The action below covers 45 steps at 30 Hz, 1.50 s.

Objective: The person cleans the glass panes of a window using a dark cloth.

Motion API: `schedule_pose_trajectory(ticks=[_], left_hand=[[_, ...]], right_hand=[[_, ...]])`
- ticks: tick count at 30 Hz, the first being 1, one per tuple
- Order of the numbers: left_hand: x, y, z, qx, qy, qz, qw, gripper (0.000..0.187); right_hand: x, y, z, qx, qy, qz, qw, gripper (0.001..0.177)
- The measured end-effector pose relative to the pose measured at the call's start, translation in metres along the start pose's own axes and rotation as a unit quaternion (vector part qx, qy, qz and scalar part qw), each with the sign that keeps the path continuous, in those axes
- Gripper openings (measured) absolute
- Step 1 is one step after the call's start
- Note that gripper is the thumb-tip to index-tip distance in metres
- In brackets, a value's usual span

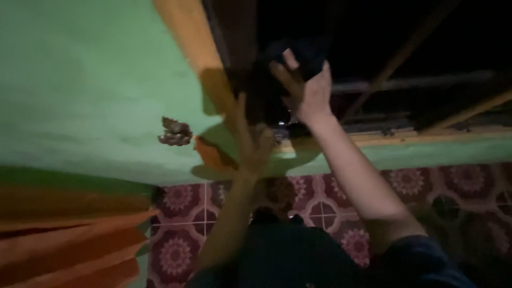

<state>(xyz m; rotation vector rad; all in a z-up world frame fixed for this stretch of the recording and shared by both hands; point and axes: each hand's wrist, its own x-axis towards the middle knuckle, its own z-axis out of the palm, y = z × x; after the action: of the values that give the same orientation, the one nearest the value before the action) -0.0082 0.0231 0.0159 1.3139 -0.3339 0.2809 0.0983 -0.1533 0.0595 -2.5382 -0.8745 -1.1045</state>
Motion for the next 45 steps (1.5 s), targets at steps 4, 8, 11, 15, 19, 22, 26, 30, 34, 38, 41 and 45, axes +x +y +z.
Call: schedule_pose_trajectory(ticks=[4,8,11,15,19,22,26,30,34,38,41,45], left_hand=[[0.001,0.018,-0.012,0.102,-0.020,0.008,0.995,0.086],[0.006,0.000,-0.023,0.061,-0.013,0.034,0.997,0.082],[0.007,-0.015,-0.030,0.001,-0.011,0.023,1.000,0.083],[0.019,-0.032,-0.030,-0.028,-0.004,-0.003,1.000,0.084],[0.027,-0.020,-0.025,-0.085,-0.033,0.004,0.996,0.085],[0.026,-0.014,-0.025,-0.033,-0.077,0.011,0.996,0.078],[0.025,-0.027,-0.025,0.012,-0.113,0.033,0.993,0.062],[0.022,-0.053,-0.018,0.259,-0.045,0.097,0.960,0.054],[0.019,-0.069,-0.017,0.121,-0.071,0.063,0.988,0.052],[0.015,-0.064,-0.028,0.077,-0.067,0.027,0.994,0.060],[0.022,-0.061,-0.032,0.033,-0.069,0.033,0.997,0.060],[0.020,-0.064,-0.033,0.108,-0.051,0.044,0.992,0.055]], right_hand=[[0.026,-0.013,0.007,-0.021,0.122,0.021,0.992,0.067],[0.058,-0.012,0.005,-0.034,0.195,0.020,0.980,0.070],[0.057,-0.017,0.009,-0.008,0.196,0.018,0.980,0.072],[0.009,-0.019,0.028,0.049,0.053,0.057,0.996,0.077],[-0.027,-0.027,0.035,0.046,0.036,0.013,0.998,0.068],[-0.045,-0.013,0.032,0.005,0.013,0.074,0.997,0.071],[-0.083,0.008,0.030,0.090,-0.015,0.410,0.908,0.084],[-0.098,-0.004,0.016,-0.028,0.165,0.301,0.939,0.076],[-0.081,-0.040,0.013,0.009,0.106,0.262,0.959,0.081],[-0.061,-0.061,0.031,0.003,0.096,0.172,0.980,0.073],[-0.066,-0.047,0.037,-0.021,0.090,0.114,0.989,0.072],[-0.100,-0.010,0.013,-0.030,0.060,0.230,0.971,0.072]])
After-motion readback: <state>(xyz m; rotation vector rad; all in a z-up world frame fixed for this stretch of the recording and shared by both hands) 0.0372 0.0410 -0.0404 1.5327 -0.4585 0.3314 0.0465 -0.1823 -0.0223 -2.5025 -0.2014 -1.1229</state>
